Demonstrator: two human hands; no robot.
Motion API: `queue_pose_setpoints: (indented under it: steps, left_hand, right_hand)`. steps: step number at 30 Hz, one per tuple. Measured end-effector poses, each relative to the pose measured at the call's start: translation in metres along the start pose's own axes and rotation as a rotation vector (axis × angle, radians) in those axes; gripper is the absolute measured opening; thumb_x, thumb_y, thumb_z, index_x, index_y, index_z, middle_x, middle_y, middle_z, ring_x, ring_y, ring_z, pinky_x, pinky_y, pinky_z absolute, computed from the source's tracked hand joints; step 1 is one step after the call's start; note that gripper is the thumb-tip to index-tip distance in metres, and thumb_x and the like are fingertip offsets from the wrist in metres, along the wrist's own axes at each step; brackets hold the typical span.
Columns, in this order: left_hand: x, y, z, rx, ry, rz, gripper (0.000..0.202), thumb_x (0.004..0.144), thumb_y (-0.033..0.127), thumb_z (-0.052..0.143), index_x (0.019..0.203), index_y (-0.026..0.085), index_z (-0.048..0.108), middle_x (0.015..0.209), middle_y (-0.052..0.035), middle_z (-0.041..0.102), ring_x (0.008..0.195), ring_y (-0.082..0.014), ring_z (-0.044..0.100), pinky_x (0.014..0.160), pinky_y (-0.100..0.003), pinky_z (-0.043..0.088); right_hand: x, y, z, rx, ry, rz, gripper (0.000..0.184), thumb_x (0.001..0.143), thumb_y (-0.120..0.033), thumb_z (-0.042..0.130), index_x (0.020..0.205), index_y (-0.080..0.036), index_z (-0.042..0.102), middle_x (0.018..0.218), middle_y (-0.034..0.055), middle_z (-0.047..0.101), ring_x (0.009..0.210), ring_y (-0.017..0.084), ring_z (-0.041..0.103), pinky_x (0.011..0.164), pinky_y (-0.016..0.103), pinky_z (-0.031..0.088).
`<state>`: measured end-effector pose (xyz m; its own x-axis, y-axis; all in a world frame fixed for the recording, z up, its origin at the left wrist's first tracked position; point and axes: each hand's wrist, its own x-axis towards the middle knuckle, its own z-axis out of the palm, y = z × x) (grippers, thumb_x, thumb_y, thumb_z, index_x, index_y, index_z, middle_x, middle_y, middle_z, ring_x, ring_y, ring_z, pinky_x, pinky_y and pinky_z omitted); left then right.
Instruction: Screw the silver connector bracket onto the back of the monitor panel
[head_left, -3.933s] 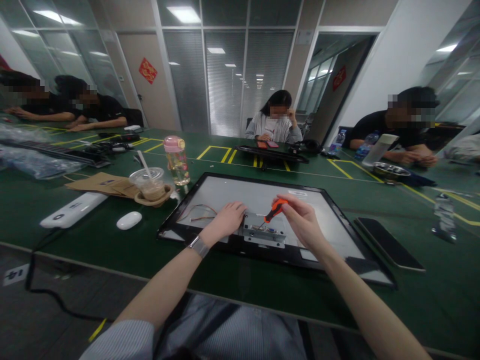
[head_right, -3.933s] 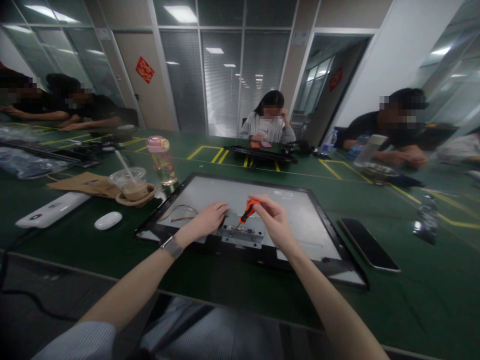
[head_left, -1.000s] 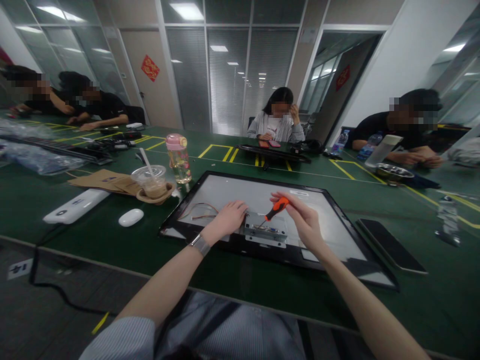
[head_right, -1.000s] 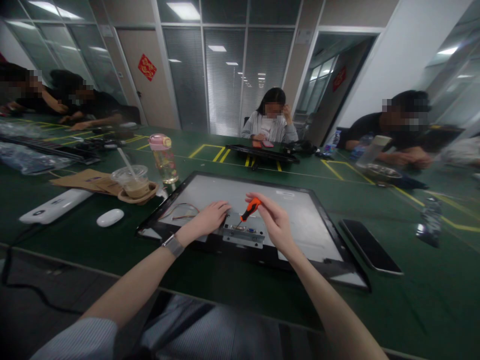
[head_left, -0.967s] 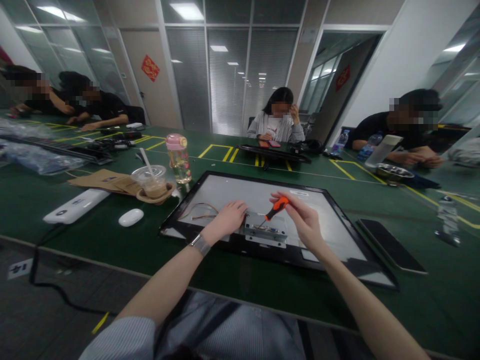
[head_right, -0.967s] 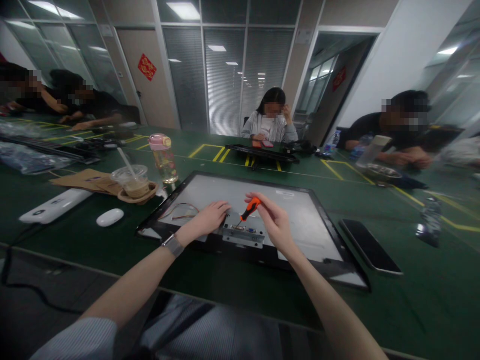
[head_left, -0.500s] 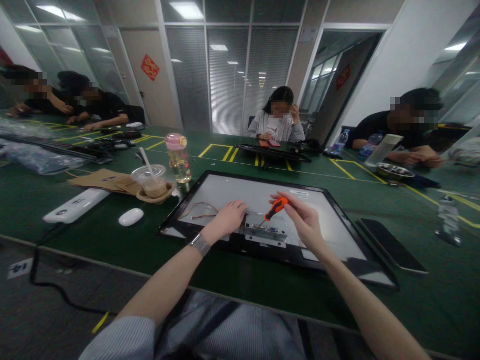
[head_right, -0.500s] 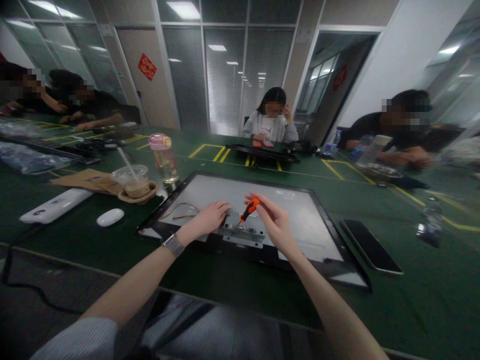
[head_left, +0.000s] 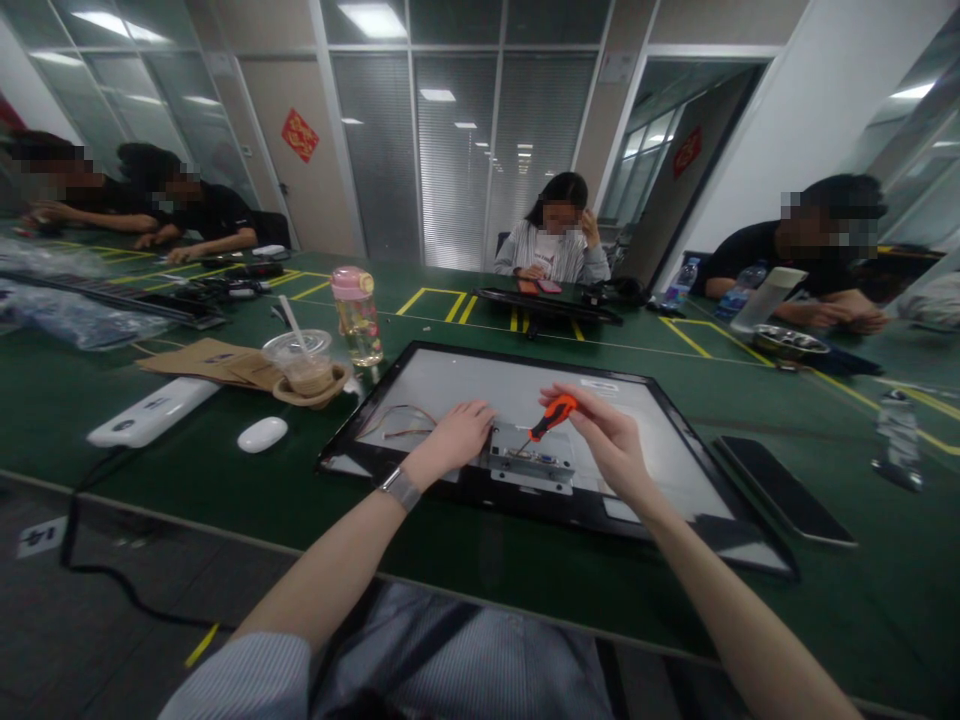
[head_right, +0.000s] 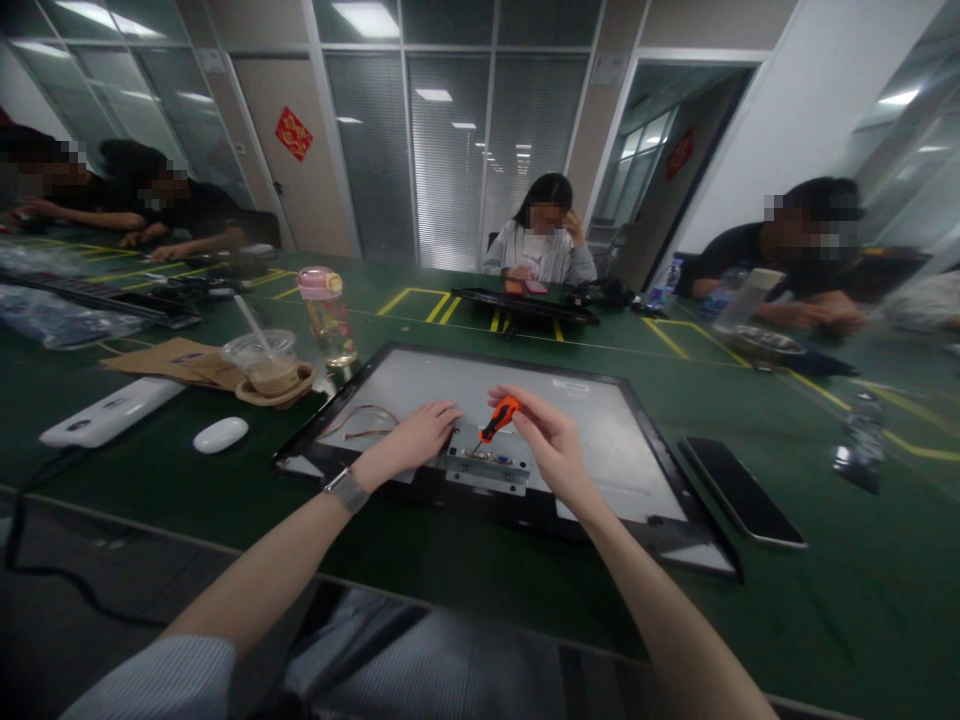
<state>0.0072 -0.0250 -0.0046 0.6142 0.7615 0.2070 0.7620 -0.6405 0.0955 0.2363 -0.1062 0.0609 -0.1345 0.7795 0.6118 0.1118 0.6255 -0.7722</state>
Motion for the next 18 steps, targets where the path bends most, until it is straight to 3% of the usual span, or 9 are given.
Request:
queue_pose_setpoints:
  steps: [7,14,18]
  left_hand:
    - [-0.0001,-0.0006,0.0013,-0.004,0.011,-0.004,0.036,0.102,0.017,0.038,0.134,0.015,0.054,0.141,-0.0125,0.058,0.129,-0.0259,0.056,0.112,-0.041,0.042]
    - [-0.0007,-0.0008,0.0005,0.004,0.013,0.008,0.036,0.102,0.017,0.037,0.133,0.014,0.055,0.140,-0.0136,0.058,0.130,-0.0270,0.055,0.112,-0.043,0.042]
    - [-0.0011,-0.0003,0.0004,0.011,0.018,0.015,0.036,0.102,0.017,0.036,0.133,0.014,0.055,0.140,-0.0134,0.058,0.129,-0.0262,0.055,0.110,-0.042,0.043]
  right_hand:
    - [0.0014,0.0020,0.0007,-0.048,0.068,-0.032,0.020,0.087,-0.031,0.074,0.106,-0.030,0.080,0.102,0.0055,0.075,0.094,0.023,0.072,0.086,0.041,0.060]
    - [-0.0010,0.0023,0.0022,0.026,0.020,0.015,0.028,0.098,-0.032,0.059,0.123,-0.032,0.072,0.109,0.0051,0.077,0.103,0.024,0.073,0.098,0.048,0.056]
    - [0.0013,0.0047,0.0016,-0.063,0.087,-0.017,0.017,0.090,-0.032,0.070,0.103,-0.029,0.079,0.101,0.0058,0.075,0.096,0.024,0.072,0.088,0.044,0.059]
